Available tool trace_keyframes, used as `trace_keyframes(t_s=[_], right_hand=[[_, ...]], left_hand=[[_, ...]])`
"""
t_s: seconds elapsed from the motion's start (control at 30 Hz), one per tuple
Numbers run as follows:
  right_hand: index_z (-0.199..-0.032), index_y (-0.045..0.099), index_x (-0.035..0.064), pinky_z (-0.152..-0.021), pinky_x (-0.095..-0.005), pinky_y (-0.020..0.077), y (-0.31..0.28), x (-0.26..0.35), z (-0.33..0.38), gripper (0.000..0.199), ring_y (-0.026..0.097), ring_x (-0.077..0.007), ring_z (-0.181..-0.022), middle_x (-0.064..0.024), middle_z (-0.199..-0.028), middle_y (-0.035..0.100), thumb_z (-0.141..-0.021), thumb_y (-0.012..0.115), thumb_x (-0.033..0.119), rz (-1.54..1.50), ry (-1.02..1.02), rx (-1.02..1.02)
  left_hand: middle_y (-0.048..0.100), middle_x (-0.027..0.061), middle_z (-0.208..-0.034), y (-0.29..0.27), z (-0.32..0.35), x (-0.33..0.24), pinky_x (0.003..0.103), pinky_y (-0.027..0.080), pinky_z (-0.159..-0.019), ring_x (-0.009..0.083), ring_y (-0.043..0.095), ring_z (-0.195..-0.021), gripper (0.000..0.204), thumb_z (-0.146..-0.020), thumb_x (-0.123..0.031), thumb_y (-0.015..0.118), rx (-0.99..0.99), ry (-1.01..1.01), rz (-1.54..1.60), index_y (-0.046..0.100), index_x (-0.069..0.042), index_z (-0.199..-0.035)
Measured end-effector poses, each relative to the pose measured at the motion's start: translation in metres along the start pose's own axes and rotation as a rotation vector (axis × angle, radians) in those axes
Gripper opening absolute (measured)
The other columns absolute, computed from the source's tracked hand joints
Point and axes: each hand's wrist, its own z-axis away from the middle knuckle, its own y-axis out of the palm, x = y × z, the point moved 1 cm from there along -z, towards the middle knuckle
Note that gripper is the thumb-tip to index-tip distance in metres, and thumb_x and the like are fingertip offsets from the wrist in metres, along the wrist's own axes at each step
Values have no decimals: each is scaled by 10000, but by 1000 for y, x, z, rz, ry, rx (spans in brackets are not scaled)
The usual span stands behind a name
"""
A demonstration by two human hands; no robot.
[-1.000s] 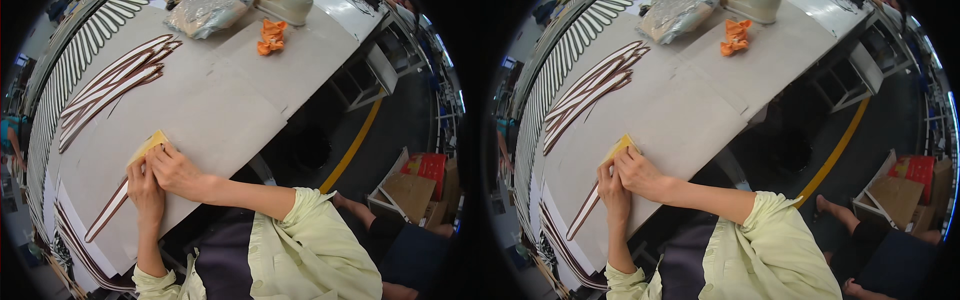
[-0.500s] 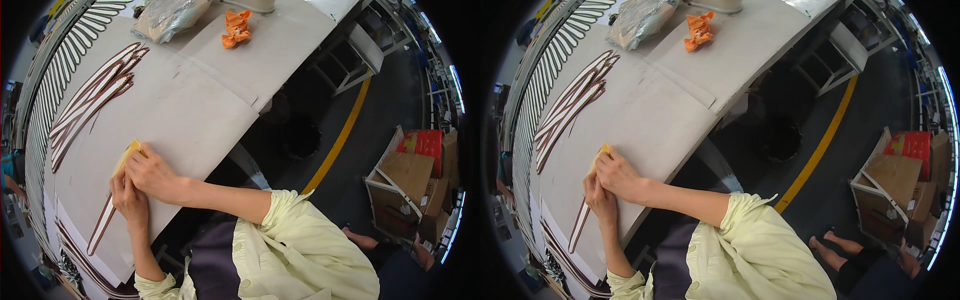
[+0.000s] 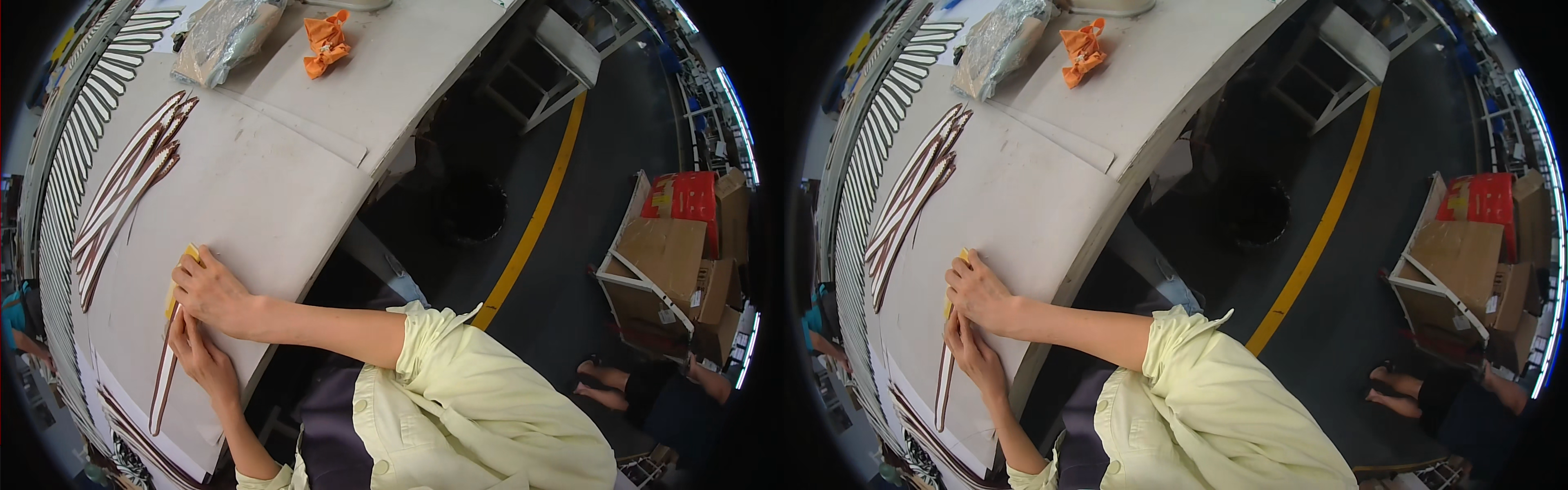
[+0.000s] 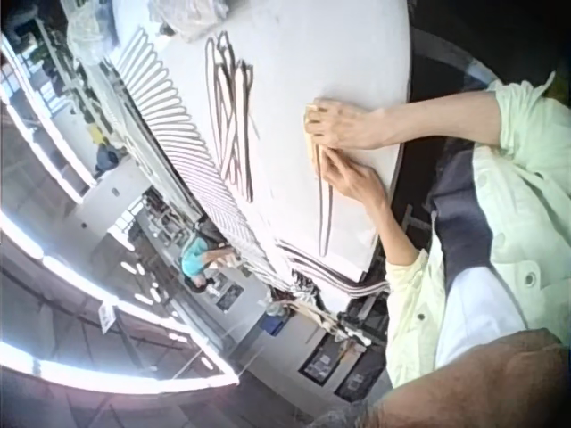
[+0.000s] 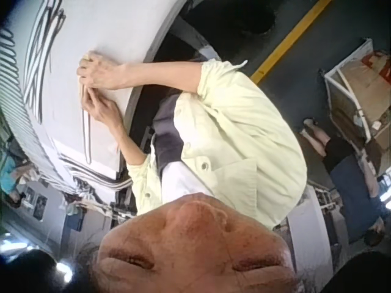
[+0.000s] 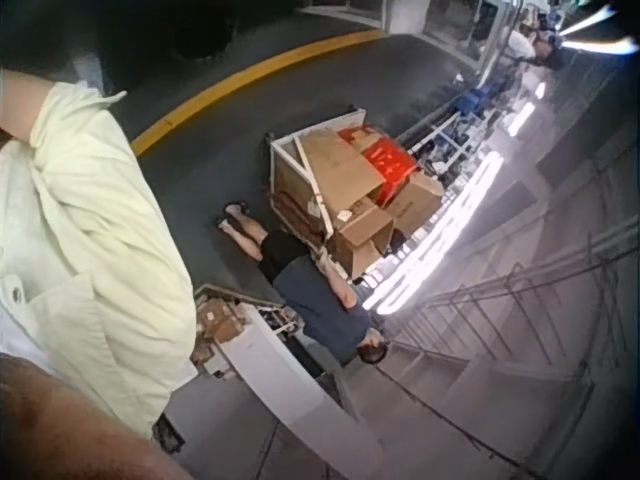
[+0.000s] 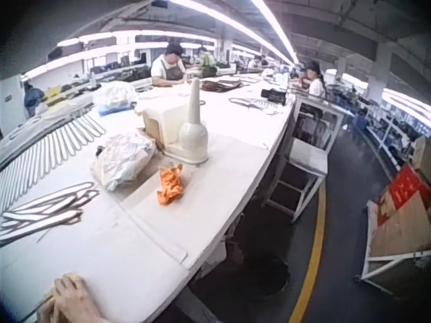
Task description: The person repeatedly picks up long, thin, brown and white decorative strips from a pile on the table. They place each strip onto a yellow rectangular guide and press it down with their fingers to align or flatten it. The person then moves the finished strip to a separate pile on the right side of the table and repeats the process.
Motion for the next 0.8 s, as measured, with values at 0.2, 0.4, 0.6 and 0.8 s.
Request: trace_keyframes(t_s=[0.2,0.4,0.6,0.8], right_hand=[[-986,773,98,-1136,-544,361,-4,0,-3,231,547,-300,-1181,-82,-1099,647,-843,736,276,-20,14,49],[-993,775,95,-1126,-539,366,-10,1,-7,262,543,-298,-1184,-90,-1125,650,-827,745,295,14,-2,115],[-957,761,84,-1090,-510,390,-11,0,-7,227,533,-304,-1186,-105,-1144,637,-809,749,256,-26,3,113],[-992,771,78,-1118,-514,358,-9,-3,-8,290,532,-310,-1190,-133,-1149,642,-797,760,293,-9,15,107]], left_hand=[[560,196,-1461,-2,7,-14,452,424,-1124,377,524,-1347,462,-1052,-13,499,1,-56,94,531,-24,-1513],[449,221,-1561,-5,6,-18,468,371,-1164,392,453,-1403,459,-1107,-184,477,105,-46,-37,508,-36,-1540],[434,216,-1543,0,7,-9,494,370,-1165,402,430,-1417,448,-1124,-256,445,116,-46,-24,550,-44,-1504],[479,215,-1471,-7,-6,-16,503,396,-1126,407,466,-1358,424,-1089,-198,502,154,40,-59,576,1,-1456]])
